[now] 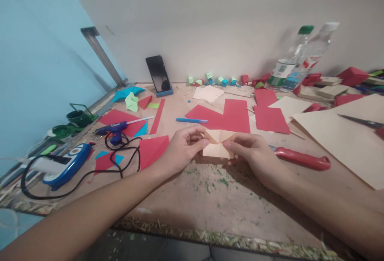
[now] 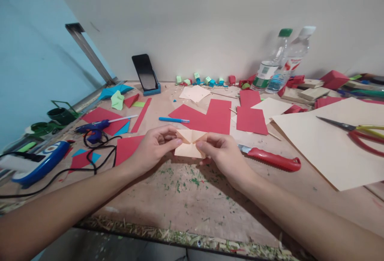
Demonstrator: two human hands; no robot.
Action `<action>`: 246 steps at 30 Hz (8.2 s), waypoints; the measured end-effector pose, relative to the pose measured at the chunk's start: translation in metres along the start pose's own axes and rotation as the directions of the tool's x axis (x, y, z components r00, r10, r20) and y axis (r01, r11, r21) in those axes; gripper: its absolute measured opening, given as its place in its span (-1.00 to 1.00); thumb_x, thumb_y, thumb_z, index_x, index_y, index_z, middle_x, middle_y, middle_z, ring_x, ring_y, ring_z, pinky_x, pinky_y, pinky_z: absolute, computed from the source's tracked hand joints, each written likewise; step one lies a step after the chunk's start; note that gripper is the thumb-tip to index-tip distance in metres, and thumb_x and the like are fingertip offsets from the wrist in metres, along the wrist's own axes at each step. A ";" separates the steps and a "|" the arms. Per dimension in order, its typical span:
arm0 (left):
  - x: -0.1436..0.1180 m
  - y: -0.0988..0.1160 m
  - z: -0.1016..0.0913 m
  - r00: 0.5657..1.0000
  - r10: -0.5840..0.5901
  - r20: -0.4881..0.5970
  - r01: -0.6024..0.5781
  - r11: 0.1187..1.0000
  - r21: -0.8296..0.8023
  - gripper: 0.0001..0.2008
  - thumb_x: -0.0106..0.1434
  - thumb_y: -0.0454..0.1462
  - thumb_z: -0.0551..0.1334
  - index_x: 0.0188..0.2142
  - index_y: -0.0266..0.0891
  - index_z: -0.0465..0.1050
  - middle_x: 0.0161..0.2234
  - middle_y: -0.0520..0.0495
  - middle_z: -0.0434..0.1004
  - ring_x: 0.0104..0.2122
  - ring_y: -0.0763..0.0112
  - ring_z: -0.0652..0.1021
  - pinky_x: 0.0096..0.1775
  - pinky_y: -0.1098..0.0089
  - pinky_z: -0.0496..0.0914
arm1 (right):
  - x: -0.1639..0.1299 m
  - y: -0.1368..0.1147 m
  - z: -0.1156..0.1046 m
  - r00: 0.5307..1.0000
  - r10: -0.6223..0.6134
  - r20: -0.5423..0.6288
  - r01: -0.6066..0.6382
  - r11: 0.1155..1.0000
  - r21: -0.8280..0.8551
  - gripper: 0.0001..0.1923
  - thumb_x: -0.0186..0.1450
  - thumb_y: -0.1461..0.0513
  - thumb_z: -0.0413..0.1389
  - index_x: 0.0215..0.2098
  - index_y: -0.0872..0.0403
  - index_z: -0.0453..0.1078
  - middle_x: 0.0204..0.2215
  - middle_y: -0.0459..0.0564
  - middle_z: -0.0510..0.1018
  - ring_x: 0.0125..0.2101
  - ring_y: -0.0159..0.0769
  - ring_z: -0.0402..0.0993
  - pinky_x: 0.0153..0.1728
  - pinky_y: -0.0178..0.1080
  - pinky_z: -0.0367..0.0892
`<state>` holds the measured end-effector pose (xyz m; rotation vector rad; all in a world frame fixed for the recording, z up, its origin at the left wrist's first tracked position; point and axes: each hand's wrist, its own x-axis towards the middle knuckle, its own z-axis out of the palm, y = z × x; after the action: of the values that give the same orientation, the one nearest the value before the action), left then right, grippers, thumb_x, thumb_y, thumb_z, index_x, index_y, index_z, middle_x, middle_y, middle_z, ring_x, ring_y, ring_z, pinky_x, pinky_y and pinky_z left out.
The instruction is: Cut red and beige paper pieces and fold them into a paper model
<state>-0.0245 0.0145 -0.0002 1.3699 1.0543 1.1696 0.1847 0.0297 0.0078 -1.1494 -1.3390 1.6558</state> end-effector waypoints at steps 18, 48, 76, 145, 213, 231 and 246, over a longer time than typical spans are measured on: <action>-0.008 0.005 0.002 0.998 -0.007 0.055 0.003 0.998 0.062 -0.71 0.24 -0.19 0.42 -0.08 -0.23 0.53 -0.16 -0.09 0.60 -0.22 0.30 0.60 -0.16 0.33 0.48 | -0.006 -0.005 0.003 0.998 -0.058 0.022 0.061 0.979 -0.194 -0.77 0.22 0.11 0.28 -0.50 0.08 0.57 -0.54 -0.10 0.52 -0.48 -0.38 0.35 -0.45 -0.32 0.27; -0.007 0.002 -0.004 0.971 0.222 0.094 -0.233 0.963 0.137 -0.80 0.27 -0.39 0.23 -0.29 -0.17 0.66 -0.09 -0.12 0.57 -0.02 0.20 0.56 0.05 0.19 0.42 | -0.001 -0.001 0.000 0.979 0.080 0.189 -0.088 0.996 0.031 -0.65 0.27 0.00 0.38 -0.14 0.07 0.66 -0.30 0.05 0.68 -0.33 -0.26 0.62 -0.35 -0.29 0.52; -0.009 0.000 0.003 0.977 -0.142 0.160 0.135 0.989 0.055 -0.71 0.44 -0.05 0.26 -0.22 -0.25 0.45 -0.59 0.20 0.23 -0.63 0.60 0.24 -0.57 0.51 0.12 | -0.005 -0.009 0.003 0.995 0.028 0.098 -0.013 0.988 -0.157 -0.67 0.14 -0.01 0.45 -0.39 0.08 0.66 -0.43 -0.01 0.67 -0.40 -0.29 0.53 -0.38 -0.31 0.42; 0.000 -0.004 -0.006 0.934 -0.287 0.213 0.338 0.904 -0.261 -0.63 0.28 -0.07 0.44 -0.44 -0.34 0.50 -0.54 -0.03 0.53 -0.61 0.54 0.47 -0.57 0.54 0.37 | -0.006 -0.013 -0.001 0.978 -0.206 0.047 0.211 0.946 -0.244 -0.71 0.32 0.05 0.23 -0.43 0.07 0.58 -0.50 -0.05 0.64 -0.49 -0.31 0.53 -0.43 -0.28 0.42; -0.014 0.008 0.003 0.999 0.021 0.032 -0.026 0.983 0.179 -0.61 0.49 -0.11 0.22 -0.44 -0.26 0.49 -0.51 0.06 0.54 -0.51 0.56 0.50 -0.43 0.53 0.37 | -0.004 -0.008 0.003 0.962 0.039 0.269 0.054 0.943 -0.328 -0.55 0.25 -0.09 0.31 -0.49 0.13 0.54 -0.52 0.04 0.63 -0.50 -0.30 0.49 -0.46 -0.26 0.33; -0.017 0.009 0.007 0.989 0.070 0.134 -0.114 0.927 0.358 -0.88 0.36 -0.23 0.34 -0.28 -0.24 0.61 -0.38 0.04 0.63 -0.41 0.51 0.51 -0.32 0.48 0.38 | -0.005 -0.004 0.003 0.998 0.048 0.049 -0.052 0.996 0.076 -0.62 0.13 -0.03 0.45 -0.44 0.10 0.57 -0.47 -0.06 0.54 -0.46 -0.40 0.38 -0.42 -0.31 0.31; -0.017 0.008 0.008 0.989 0.046 0.142 -0.097 0.920 0.379 -0.82 0.35 -0.26 0.30 -0.39 -0.25 0.58 -0.53 0.07 0.54 -0.52 0.52 0.45 -0.41 0.47 0.33 | -0.008 -0.008 0.003 0.999 0.008 0.047 -0.004 0.996 -0.093 -0.58 0.17 -0.08 0.40 -0.41 0.11 0.58 -0.43 -0.01 0.58 -0.38 -0.29 0.43 -0.32 -0.23 0.32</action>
<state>-0.0189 -0.0039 0.0058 1.7804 1.1896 0.9378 0.1844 0.0232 0.0178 -1.1754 -1.4575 1.6489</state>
